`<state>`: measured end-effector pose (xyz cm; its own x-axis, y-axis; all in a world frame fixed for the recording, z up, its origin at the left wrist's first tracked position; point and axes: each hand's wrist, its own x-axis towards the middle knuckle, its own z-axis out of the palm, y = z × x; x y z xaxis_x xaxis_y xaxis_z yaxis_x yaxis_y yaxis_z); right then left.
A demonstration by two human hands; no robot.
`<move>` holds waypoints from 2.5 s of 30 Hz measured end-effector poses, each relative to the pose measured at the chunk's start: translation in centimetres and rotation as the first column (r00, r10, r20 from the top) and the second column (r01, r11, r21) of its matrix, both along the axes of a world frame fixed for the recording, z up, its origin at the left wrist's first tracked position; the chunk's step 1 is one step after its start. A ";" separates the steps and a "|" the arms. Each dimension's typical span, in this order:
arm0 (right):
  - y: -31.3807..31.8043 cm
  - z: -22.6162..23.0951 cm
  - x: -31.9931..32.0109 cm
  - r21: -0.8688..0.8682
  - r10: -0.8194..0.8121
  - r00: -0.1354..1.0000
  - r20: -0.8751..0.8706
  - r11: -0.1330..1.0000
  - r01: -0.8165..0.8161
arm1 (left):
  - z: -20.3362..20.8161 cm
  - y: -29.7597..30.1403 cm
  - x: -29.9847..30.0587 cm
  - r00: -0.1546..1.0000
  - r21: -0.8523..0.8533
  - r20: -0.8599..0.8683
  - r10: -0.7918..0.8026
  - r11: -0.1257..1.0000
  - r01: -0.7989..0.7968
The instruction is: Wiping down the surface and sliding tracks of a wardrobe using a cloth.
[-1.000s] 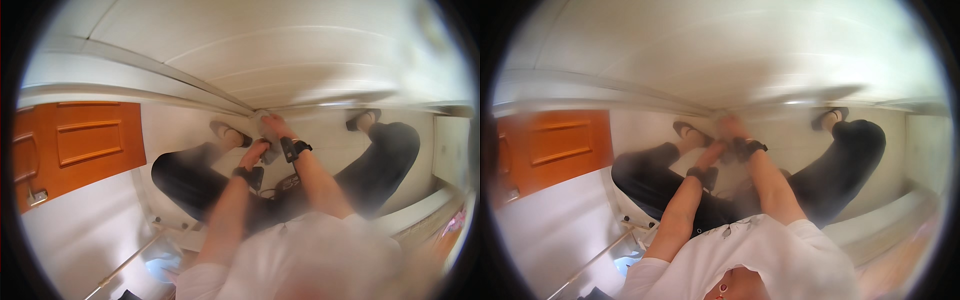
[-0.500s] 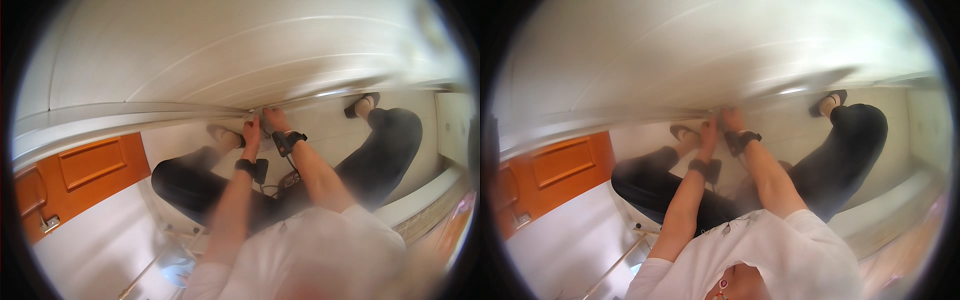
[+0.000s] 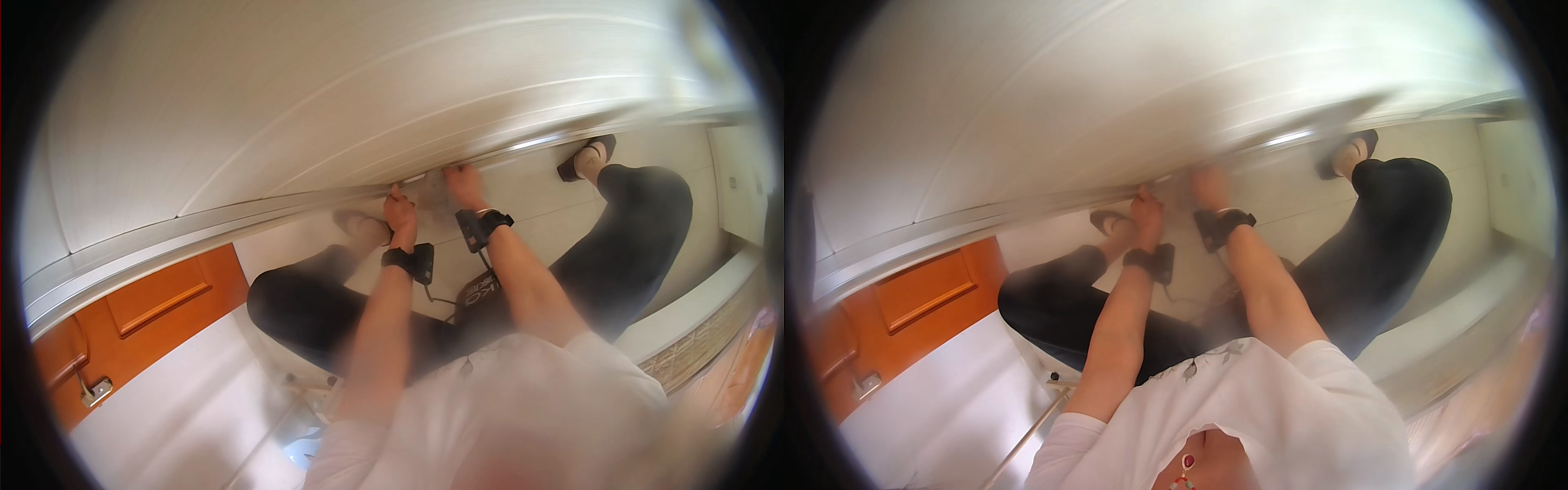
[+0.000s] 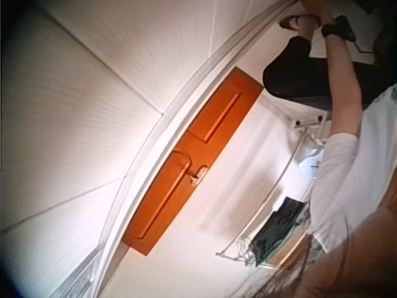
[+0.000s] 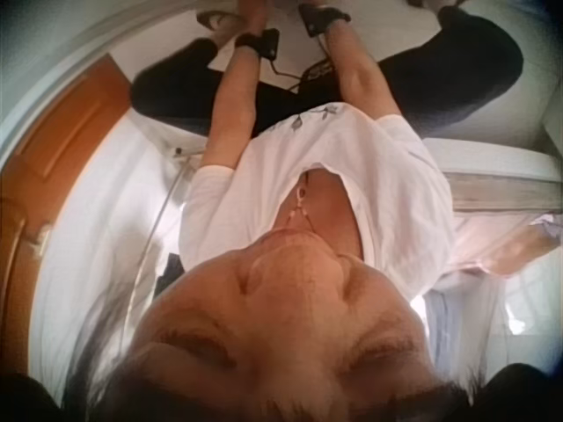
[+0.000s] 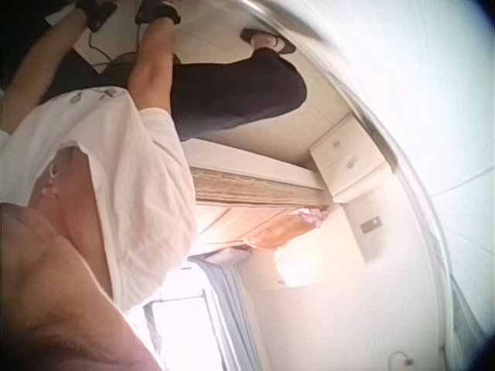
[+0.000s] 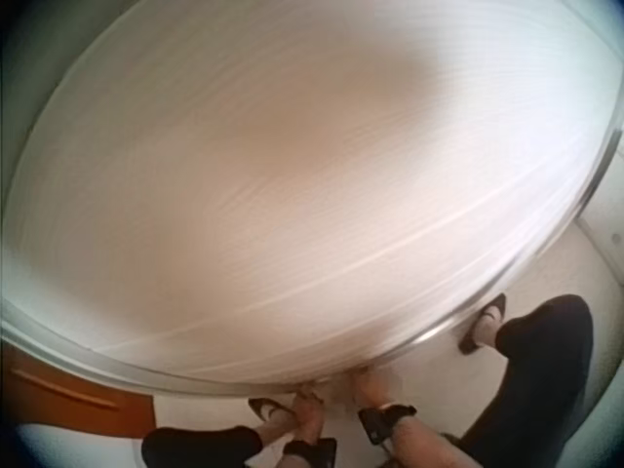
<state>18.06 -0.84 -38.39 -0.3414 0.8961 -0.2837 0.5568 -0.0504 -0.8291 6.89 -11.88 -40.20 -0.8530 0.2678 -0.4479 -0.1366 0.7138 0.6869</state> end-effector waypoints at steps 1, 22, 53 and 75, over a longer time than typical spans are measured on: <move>0.5 0.5 0.8 0.014 0.014 1.000 -0.013 1.000 -0.014 | 0.1 0.1 0.0 1.000 0.003 0.018 0.016 1.000 -0.016; -0.6 -7.6 5.1 -0.481 -0.009 0.961 -0.275 0.867 -0.130 | -1.9 1.7 3.4 0.892 0.340 0.405 -0.202 0.939 0.058; -0.3 -5.1 4.0 -0.319 -0.040 0.996 -0.076 0.948 0.014 | 2.0 7.0 5.6 0.998 0.232 0.049 -0.028 0.973 0.015; -2.5 -1.9 1.5 -0.262 0.113 0.985 -0.128 0.954 -0.143 | -3.9 0.7 2.3 0.971 0.423 -0.208 -0.118 0.884 0.198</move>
